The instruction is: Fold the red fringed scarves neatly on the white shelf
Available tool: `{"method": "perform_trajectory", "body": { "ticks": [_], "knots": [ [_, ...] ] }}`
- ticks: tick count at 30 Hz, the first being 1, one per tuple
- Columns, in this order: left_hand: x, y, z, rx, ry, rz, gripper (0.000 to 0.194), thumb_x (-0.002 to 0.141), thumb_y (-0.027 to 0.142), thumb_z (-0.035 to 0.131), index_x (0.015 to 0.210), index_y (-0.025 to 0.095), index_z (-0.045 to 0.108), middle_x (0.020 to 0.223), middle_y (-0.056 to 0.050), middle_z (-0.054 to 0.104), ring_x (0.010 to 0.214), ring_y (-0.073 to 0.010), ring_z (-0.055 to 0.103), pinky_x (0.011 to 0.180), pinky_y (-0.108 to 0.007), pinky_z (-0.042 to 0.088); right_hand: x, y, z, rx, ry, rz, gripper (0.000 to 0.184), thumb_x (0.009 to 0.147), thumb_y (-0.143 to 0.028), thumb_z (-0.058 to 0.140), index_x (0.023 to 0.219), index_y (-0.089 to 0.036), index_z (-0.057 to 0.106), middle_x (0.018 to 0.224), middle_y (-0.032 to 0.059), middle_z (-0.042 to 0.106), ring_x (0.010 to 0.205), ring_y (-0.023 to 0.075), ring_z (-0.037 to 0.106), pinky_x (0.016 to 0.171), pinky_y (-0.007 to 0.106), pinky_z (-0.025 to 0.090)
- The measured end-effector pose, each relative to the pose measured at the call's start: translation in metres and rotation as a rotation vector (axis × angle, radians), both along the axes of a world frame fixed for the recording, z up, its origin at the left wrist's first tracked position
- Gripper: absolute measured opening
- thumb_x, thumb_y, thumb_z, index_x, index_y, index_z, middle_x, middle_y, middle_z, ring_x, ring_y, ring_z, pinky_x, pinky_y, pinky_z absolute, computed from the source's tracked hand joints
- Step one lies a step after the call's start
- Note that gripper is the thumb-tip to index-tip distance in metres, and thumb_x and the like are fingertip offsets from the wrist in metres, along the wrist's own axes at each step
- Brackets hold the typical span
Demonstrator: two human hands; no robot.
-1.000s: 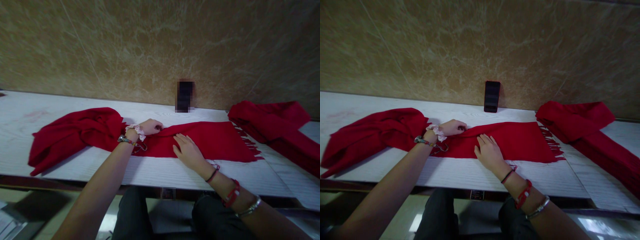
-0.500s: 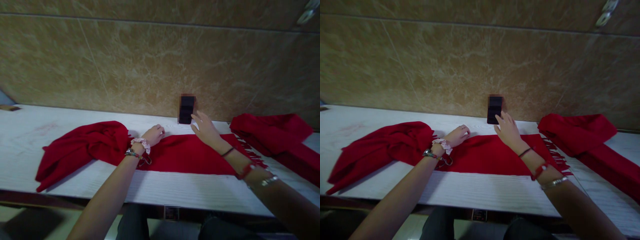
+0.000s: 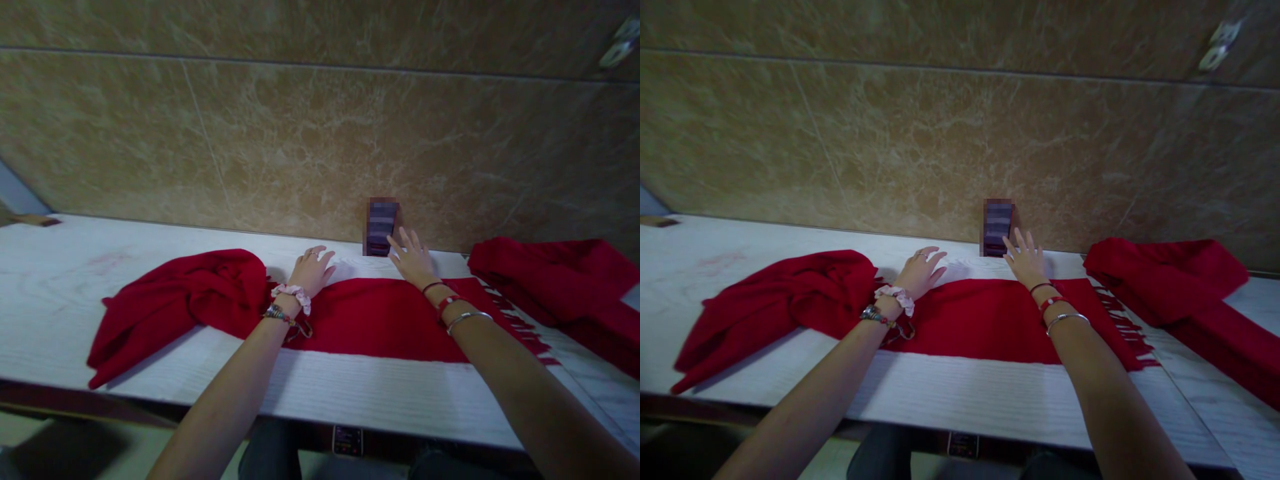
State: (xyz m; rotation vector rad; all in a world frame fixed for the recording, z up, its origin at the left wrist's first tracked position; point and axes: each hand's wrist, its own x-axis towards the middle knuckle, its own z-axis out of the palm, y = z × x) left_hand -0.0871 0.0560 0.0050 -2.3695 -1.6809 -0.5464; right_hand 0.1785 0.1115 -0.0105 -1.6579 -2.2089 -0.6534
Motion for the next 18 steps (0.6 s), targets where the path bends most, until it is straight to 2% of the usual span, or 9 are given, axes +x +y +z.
{"method": "perform_trajectory", "body": {
  "ticks": [5, 9, 11, 14, 16, 18],
  "knots": [
    [-0.001, 0.005, -0.002, -0.111, -0.009, -0.116, 0.032, 0.086, 0.026, 0.046, 0.116, 0.015, 0.052, 0.115, -0.012, 0.053, 0.106, -0.022, 0.05, 0.089, -0.034, 0.041, -0.003, 0.003, 0.008, -0.077, 0.032, -0.008, 0.044, 0.088, -0.034, 0.036, 0.131, -0.024, 0.042, 0.147, 0.0094, 0.021, 0.131, 0.0359, 0.017, 0.092, 0.061, 0.03],
    [0.001, 0.005, 0.002, -0.25, -0.071, -0.289, 0.019, 0.083, 0.024, 0.051, 0.095, 0.015, 0.062, 0.09, -0.006, 0.063, 0.086, -0.0148, 0.058, 0.08, -0.025, 0.043, -0.012, -0.016, 0.013, -0.066, 0.212, 0.0, 0.047, 0.086, -0.03, 0.038, 0.13, -0.014, 0.042, 0.145, 0.0151, 0.022, 0.131, 0.0336, 0.019, 0.095, 0.054, 0.033],
    [0.002, 0.003, 0.004, -0.35, -0.094, -0.379, 0.015, 0.08, 0.025, 0.053, 0.087, 0.016, 0.063, 0.079, -0.002, 0.064, 0.075, -0.0119, 0.058, 0.072, -0.02, 0.043, -0.019, -0.037, 0.015, -0.121, 0.275, 0.069, 0.042, 0.085, -0.027, 0.041, 0.121, -0.01, 0.052, 0.14, 0.0175, 0.033, 0.128, 0.0304, 0.028, 0.098, 0.048, 0.033],
    [0.004, -0.001, 0.006, -0.465, -0.09, -0.431, 0.013, 0.077, 0.025, 0.056, 0.084, 0.016, 0.064, 0.072, 0.001, 0.064, 0.066, -0.0094, 0.057, 0.062, -0.016, 0.041, -0.035, -0.082, 0.011, -0.265, 0.326, 0.261, 0.035, 0.085, -0.025, 0.039, 0.109, -0.013, 0.061, 0.126, 0.0144, 0.051, 0.118, 0.0225, 0.045, 0.1, 0.039, 0.035],
    [0.006, -0.003, 0.006, -0.489, -0.042, -0.413, 0.013, 0.076, 0.024, 0.058, 0.084, 0.017, 0.064, 0.072, 0.002, 0.064, 0.064, -0.0089, 0.057, 0.06, -0.015, 0.04, -0.046, -0.113, 0.004, -0.324, 0.338, 0.368, 0.04, 0.085, -0.028, 0.039, 0.12, -0.014, 0.054, 0.126, 0.0116, 0.052, 0.118, 0.0202, 0.045, 0.1, 0.037, 0.036],
    [0.009, -0.004, 0.007, -0.474, 0.021, -0.374, 0.013, 0.075, 0.024, 0.058, 0.085, 0.017, 0.065, 0.077, 0.001, 0.066, 0.067, -0.0094, 0.058, 0.063, -0.016, 0.041, -0.054, -0.137, -0.004, -0.34, 0.31, 0.396, 0.046, 0.085, -0.029, 0.04, 0.127, -0.01, 0.046, 0.133, 0.0132, 0.045, 0.124, 0.021, 0.038, 0.102, 0.038, 0.033]
  ]
}}
